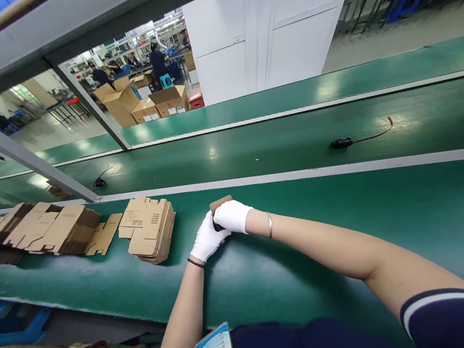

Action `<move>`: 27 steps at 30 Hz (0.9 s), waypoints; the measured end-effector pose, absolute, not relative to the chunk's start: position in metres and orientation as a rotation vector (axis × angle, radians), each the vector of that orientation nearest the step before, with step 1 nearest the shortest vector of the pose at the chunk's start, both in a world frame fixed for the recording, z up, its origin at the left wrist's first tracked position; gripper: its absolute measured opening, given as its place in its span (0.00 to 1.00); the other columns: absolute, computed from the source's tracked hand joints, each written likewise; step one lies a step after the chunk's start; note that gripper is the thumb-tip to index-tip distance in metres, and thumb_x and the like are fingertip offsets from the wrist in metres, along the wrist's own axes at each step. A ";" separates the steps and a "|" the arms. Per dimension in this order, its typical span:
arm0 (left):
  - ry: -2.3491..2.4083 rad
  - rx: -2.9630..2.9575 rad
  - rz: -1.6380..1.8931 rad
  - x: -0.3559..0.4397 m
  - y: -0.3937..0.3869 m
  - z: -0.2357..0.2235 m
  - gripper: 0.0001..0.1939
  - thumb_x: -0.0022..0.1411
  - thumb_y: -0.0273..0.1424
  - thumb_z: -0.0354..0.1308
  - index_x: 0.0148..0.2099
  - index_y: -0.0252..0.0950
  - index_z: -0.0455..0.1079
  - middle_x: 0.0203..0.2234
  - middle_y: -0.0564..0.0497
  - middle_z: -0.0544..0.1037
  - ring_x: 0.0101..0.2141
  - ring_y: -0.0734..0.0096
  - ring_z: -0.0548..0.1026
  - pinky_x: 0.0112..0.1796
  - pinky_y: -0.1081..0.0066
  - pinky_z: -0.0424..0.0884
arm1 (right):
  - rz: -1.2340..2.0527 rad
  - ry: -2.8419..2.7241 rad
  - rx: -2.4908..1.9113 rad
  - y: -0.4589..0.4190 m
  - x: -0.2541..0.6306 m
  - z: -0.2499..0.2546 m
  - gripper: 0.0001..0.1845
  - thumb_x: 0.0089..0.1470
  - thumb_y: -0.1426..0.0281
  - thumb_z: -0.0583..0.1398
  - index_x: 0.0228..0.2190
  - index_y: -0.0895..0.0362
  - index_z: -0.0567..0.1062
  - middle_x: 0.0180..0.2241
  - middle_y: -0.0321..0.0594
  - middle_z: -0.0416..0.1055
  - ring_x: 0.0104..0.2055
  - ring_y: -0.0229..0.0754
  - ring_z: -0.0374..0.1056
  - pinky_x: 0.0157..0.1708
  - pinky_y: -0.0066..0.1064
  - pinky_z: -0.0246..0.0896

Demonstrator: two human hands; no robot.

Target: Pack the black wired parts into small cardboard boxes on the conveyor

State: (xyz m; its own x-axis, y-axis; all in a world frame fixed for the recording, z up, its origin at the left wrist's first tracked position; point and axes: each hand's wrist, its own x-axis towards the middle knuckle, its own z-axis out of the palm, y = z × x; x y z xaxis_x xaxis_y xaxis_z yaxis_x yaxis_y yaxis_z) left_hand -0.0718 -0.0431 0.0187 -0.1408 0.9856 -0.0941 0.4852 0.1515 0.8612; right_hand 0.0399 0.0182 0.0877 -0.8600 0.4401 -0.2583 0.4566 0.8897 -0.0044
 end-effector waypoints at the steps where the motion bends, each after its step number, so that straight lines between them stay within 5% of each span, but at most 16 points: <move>1: 1.721 1.427 0.897 -0.072 -0.043 0.019 0.31 0.43 0.27 0.66 0.51 0.36 0.62 0.43 0.45 0.75 0.41 0.59 0.74 0.43 0.63 0.68 | -0.094 2.813 0.678 0.017 0.043 0.086 0.10 0.49 0.80 0.58 0.33 0.66 0.78 0.32 0.53 0.75 0.36 0.50 0.72 0.33 0.33 0.63; 6: 1.673 1.453 0.899 -0.070 -0.041 0.020 0.26 0.45 0.26 0.64 0.48 0.35 0.62 0.44 0.46 0.75 0.45 0.60 0.72 0.46 0.64 0.67 | -0.089 2.827 0.664 0.008 0.057 0.081 0.12 0.53 0.76 0.57 0.39 0.63 0.77 0.40 0.54 0.74 0.40 0.51 0.71 0.37 0.34 0.64; 13: 1.656 1.478 0.952 -0.070 -0.040 0.023 0.23 0.48 0.25 0.62 0.48 0.35 0.62 0.46 0.44 0.73 0.46 0.60 0.71 0.47 0.63 0.66 | -0.087 2.824 0.714 0.000 0.058 0.088 0.11 0.50 0.78 0.57 0.37 0.64 0.76 0.37 0.52 0.74 0.37 0.50 0.72 0.36 0.35 0.64; 20: 1.590 1.471 0.955 -0.069 -0.047 0.021 0.39 0.44 0.28 0.65 0.59 0.34 0.56 0.53 0.40 0.69 0.52 0.54 0.67 0.53 0.58 0.62 | -0.106 2.865 1.098 -0.016 0.092 0.077 0.14 0.58 0.76 0.49 0.40 0.59 0.73 0.36 0.50 0.73 0.35 0.48 0.72 0.32 0.34 0.63; 24: 1.844 1.753 0.884 -0.104 -0.044 0.058 0.44 0.49 0.37 0.63 0.65 0.34 0.48 0.62 0.38 0.56 0.60 0.51 0.57 0.58 0.57 0.54 | -0.075 2.859 1.192 0.021 0.095 0.053 0.16 0.60 0.73 0.48 0.45 0.58 0.72 0.39 0.51 0.73 0.38 0.47 0.72 0.34 0.33 0.62; 27: 2.347 1.836 0.850 -0.161 -0.032 0.101 0.39 0.53 0.42 0.59 0.63 0.33 0.50 0.61 0.38 0.58 0.61 0.52 0.55 0.59 0.58 0.52 | -0.021 2.844 1.308 0.072 0.089 0.049 0.18 0.61 0.74 0.46 0.48 0.58 0.70 0.43 0.53 0.71 0.42 0.47 0.70 0.37 0.34 0.62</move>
State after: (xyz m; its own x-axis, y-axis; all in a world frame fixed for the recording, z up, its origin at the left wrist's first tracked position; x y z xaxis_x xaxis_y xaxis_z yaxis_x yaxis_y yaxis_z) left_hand -0.1605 -0.0319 0.1007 -0.2972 0.9091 0.2919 0.8853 0.1478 0.4410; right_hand 0.0886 0.0720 0.0489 -0.6507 0.7592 -0.0158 0.7593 0.6507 -0.0077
